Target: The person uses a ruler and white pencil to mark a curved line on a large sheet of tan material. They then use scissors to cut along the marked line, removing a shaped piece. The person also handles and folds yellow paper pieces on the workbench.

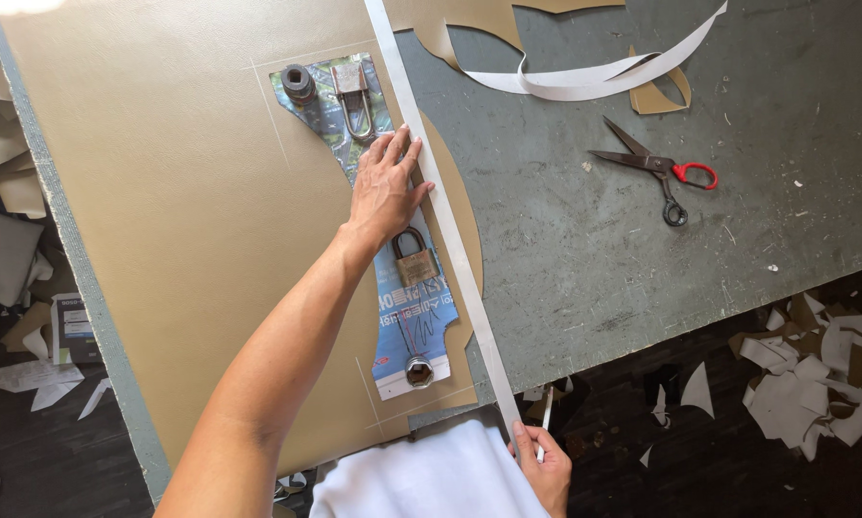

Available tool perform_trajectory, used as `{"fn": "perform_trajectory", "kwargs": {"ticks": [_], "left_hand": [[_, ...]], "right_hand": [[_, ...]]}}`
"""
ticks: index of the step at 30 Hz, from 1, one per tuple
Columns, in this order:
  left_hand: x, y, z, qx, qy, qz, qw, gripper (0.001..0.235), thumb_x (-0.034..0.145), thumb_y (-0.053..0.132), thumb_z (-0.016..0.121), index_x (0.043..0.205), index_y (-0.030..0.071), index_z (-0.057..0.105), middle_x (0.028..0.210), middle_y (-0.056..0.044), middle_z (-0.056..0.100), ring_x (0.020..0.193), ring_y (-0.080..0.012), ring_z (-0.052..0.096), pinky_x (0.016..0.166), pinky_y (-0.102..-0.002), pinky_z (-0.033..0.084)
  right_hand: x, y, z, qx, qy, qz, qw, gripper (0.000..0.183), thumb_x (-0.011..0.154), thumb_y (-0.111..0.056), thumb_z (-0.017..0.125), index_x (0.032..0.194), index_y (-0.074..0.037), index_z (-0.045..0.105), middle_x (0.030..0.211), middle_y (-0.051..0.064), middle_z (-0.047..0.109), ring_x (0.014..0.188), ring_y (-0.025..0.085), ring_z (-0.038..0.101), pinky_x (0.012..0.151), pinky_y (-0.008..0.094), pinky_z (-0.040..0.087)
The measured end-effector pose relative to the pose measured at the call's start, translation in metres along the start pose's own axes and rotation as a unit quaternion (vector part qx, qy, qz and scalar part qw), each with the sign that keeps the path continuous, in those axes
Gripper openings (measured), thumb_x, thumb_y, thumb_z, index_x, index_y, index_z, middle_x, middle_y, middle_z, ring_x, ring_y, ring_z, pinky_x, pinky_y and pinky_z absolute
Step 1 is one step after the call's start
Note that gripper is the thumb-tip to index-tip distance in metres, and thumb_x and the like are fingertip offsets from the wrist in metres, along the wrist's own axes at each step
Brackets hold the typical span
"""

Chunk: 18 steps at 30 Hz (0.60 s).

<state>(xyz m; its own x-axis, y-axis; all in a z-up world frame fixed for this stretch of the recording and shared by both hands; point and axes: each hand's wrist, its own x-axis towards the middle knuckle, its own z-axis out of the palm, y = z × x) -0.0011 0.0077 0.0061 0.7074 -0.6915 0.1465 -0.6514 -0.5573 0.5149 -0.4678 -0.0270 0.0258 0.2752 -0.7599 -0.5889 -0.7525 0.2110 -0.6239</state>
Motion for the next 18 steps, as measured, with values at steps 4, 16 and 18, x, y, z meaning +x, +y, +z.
{"fn": "perform_trajectory", "kwargs": {"ticks": [4, 16, 18], "left_hand": [[0.0008, -0.0003, -0.0016, 0.002, -0.001, 0.003, 1.000, 0.072, 0.086, 0.034, 0.079, 0.146, 0.003, 0.054, 0.156, -0.018, 0.042, 0.143, -0.0357, 0.036, 0.117, -0.049, 0.031], [-0.0009, 0.0015, -0.0019, 0.007, 0.004, 0.006, 1.000, 0.072, 0.087, 0.033, 0.078, 0.146, 0.002, 0.052, 0.156, -0.019, 0.042, 0.144, -0.0358, 0.036, 0.118, -0.049, 0.031], [-0.0009, 0.0017, -0.0009, 0.002, -0.001, 0.001, 1.000, 0.072, 0.087, 0.033, 0.078, 0.147, 0.003, 0.052, 0.156, -0.019, 0.042, 0.144, -0.0357, 0.036, 0.118, -0.049, 0.031]], "right_hand": [[0.0022, 0.0029, 0.0016, -0.002, 0.002, -0.005, 1.000, 0.028, 0.094, -0.026, 0.070, 0.088, 0.001, 0.078, 0.060, 0.003, 0.067, 0.053, 0.007, 0.054, 0.049, 0.025, 0.042], [0.0048, 0.0085, 0.0029, 0.010, 0.017, 0.020, 1.000, 0.027, 0.093, -0.025, 0.071, 0.089, 0.000, 0.079, 0.060, 0.004, 0.067, 0.052, 0.007, 0.054, 0.048, 0.026, 0.042], [0.0048, 0.0105, 0.0031, 0.010, 0.014, 0.026, 1.000, 0.027, 0.093, -0.025, 0.071, 0.089, 0.000, 0.079, 0.059, 0.005, 0.068, 0.051, 0.007, 0.054, 0.048, 0.026, 0.042]]}}
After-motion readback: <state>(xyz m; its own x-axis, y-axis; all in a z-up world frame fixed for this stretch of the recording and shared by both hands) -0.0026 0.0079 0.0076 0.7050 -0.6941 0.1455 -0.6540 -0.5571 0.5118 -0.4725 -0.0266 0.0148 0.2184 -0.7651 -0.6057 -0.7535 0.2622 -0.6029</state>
